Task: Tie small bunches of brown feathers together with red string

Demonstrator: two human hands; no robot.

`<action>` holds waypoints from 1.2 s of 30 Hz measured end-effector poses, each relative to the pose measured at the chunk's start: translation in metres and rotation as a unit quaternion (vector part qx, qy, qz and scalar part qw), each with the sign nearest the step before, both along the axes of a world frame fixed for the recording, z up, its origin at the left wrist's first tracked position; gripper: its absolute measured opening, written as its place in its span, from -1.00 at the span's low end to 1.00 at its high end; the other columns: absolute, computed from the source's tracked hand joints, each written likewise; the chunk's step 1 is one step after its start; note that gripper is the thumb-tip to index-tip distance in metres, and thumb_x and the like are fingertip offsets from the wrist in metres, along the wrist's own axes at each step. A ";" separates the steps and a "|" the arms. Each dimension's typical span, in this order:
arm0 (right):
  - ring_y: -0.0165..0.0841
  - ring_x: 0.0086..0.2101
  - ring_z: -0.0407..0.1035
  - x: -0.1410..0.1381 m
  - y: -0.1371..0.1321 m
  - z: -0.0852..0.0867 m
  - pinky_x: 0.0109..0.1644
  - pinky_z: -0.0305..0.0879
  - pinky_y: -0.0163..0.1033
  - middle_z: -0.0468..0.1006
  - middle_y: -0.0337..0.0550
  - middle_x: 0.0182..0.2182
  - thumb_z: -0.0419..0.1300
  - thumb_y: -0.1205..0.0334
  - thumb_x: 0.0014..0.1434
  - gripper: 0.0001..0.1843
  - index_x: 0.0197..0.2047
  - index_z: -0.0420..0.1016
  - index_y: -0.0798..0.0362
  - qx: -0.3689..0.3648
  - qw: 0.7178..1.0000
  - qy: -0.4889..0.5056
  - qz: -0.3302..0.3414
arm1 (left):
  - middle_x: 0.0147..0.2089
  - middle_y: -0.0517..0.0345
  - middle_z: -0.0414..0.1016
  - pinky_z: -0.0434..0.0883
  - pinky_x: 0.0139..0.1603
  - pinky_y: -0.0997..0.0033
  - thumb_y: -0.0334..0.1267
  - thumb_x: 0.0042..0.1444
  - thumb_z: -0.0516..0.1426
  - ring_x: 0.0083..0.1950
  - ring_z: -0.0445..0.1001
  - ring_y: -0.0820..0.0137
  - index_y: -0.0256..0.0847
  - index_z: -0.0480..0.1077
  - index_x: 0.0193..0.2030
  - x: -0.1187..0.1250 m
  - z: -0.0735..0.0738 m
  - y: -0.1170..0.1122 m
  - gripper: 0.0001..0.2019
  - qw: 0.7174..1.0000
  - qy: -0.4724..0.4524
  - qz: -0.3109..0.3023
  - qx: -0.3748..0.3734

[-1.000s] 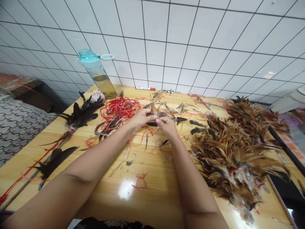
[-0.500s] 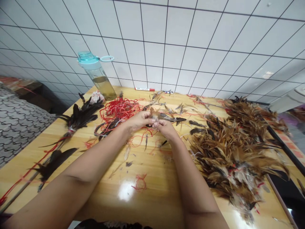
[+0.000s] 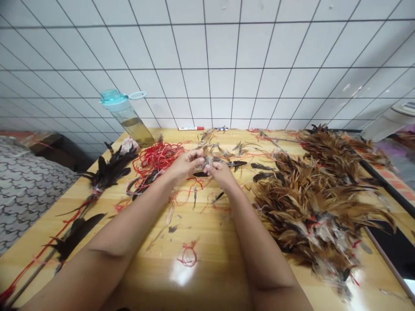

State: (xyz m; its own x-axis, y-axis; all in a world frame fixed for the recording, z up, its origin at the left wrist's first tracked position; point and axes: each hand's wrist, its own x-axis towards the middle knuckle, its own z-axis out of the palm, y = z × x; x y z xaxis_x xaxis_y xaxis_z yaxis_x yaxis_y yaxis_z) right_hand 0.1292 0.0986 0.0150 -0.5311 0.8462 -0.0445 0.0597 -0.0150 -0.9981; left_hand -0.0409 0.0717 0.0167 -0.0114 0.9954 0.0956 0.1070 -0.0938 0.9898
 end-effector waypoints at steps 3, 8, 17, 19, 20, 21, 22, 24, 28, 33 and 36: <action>-0.49 -0.57 0.14 0.007 0.007 0.007 -0.47 0.10 -0.32 0.33 -0.31 -0.63 0.27 -0.12 -0.07 -0.62 -0.51 0.46 0.07 -0.022 0.998 0.033 -0.054 | -0.29 0.12 0.48 0.31 -0.19 0.41 -0.19 0.08 0.19 -0.28 0.39 0.43 -0.28 0.46 -0.22 0.003 0.012 0.015 -0.80 0.988 0.127 0.077 0.048; -0.53 -0.60 0.08 0.031 0.024 0.012 -0.52 0.00 -0.34 0.28 -0.35 -0.65 0.33 -0.10 -0.13 -0.61 -0.46 0.49 0.10 -0.055 0.981 0.097 -0.158 | -0.24 -0.03 0.48 0.28 0.01 0.25 -0.35 0.11 0.10 -0.11 0.39 0.26 -0.27 0.54 -0.28 0.040 0.021 0.062 -0.82 0.897 0.417 0.041 0.138; -0.55 -0.62 0.02 0.069 0.045 -0.003 -0.55 -0.10 -0.35 0.25 -0.37 -0.67 0.34 -0.06 -0.17 -0.61 -0.42 0.53 0.12 -0.076 0.947 0.118 -0.291 | -0.13 -0.09 0.51 0.28 0.06 0.20 -0.36 0.09 0.07 -0.04 0.38 0.20 -0.23 0.56 -0.23 0.089 0.000 0.109 -0.77 0.784 0.612 -0.021 0.098; -0.53 -0.61 0.02 0.070 0.048 -0.009 -0.53 -0.07 -0.34 0.24 -0.37 -0.68 0.31 -0.07 -0.13 -0.61 -0.42 0.54 0.12 -0.065 0.947 0.102 -0.299 | -0.14 -0.06 0.53 0.29 0.06 0.22 -0.39 0.08 0.05 -0.06 0.40 0.23 -0.22 0.55 -0.24 0.086 0.002 0.109 -0.77 0.787 0.608 -0.022 0.099; -0.51 -0.61 0.03 0.069 0.051 -0.012 -0.52 -0.04 -0.33 0.25 -0.36 -0.68 0.29 -0.08 -0.11 -0.61 -0.42 0.55 0.12 -0.051 0.948 0.089 -0.300 | -0.15 -0.04 0.53 0.29 0.05 0.23 -0.40 0.08 0.05 -0.08 0.41 0.25 -0.21 0.55 -0.24 0.083 0.004 0.108 -0.76 0.794 0.599 -0.020 0.102; -0.49 -0.59 0.06 0.069 0.053 -0.014 -0.50 0.00 -0.32 0.26 -0.34 -0.67 0.26 -0.09 -0.08 -0.60 -0.40 0.57 0.11 -0.032 0.950 0.071 -0.301 | -0.17 -0.02 0.54 0.30 0.03 0.24 -0.40 0.07 0.05 -0.10 0.42 0.26 -0.21 0.54 -0.25 0.080 0.007 0.105 -0.77 0.802 0.587 -0.021 0.105; -0.46 -0.57 0.11 0.070 0.056 -0.016 -0.46 0.05 -0.31 0.29 -0.32 -0.65 0.23 -0.10 -0.04 -0.60 -0.39 0.58 0.11 -0.006 0.951 0.049 -0.304 | -0.19 0.00 0.55 0.32 0.01 0.26 -0.40 0.06 0.06 -0.13 0.43 0.27 -0.21 0.54 -0.25 0.076 0.012 0.102 -0.77 0.811 0.574 -0.024 0.110; -0.39 -0.49 0.23 0.071 0.060 -0.017 -0.35 0.16 -0.27 0.39 -0.25 -0.57 0.18 -0.07 0.02 -0.62 -0.38 0.61 0.09 0.060 0.947 -0.011 -0.316 | -0.24 0.04 0.56 0.34 -0.07 0.29 -0.40 0.06 0.06 -0.17 0.44 0.29 -0.20 0.53 -0.27 0.070 0.021 0.092 -0.78 0.826 0.550 -0.038 0.122; -0.28 -0.28 0.34 0.073 0.063 -0.014 -0.09 0.21 -0.17 0.48 -0.13 -0.34 0.12 0.09 0.10 -0.70 -0.34 0.66 0.02 0.167 0.919 -0.147 -0.326 | -0.28 0.03 0.54 0.34 -0.09 0.26 -0.39 0.08 0.05 -0.18 0.44 0.26 -0.19 0.52 -0.29 0.061 0.036 0.069 -0.79 0.817 0.547 -0.060 0.171; -0.23 -0.18 0.33 0.063 0.055 -0.008 -0.02 0.20 -0.13 0.49 -0.09 -0.26 0.15 0.13 0.13 -0.74 -0.33 0.67 -0.02 0.209 0.904 -0.241 -0.285 | -0.29 0.01 0.51 0.34 -0.07 0.20 -0.38 0.13 0.04 -0.17 0.42 0.25 -0.20 0.50 -0.27 0.056 0.043 0.047 -0.80 0.800 0.564 -0.060 0.195; -0.24 -0.16 0.34 0.054 0.051 -0.007 0.00 0.20 -0.12 0.52 -0.10 -0.23 0.17 0.16 0.13 -0.78 -0.33 0.66 -0.04 0.244 0.907 -0.249 -0.235 | -0.29 0.01 0.50 0.34 -0.07 0.20 -0.38 0.14 0.03 -0.17 0.42 0.25 -0.21 0.48 -0.27 0.054 0.046 0.039 -0.81 0.797 0.566 -0.053 0.203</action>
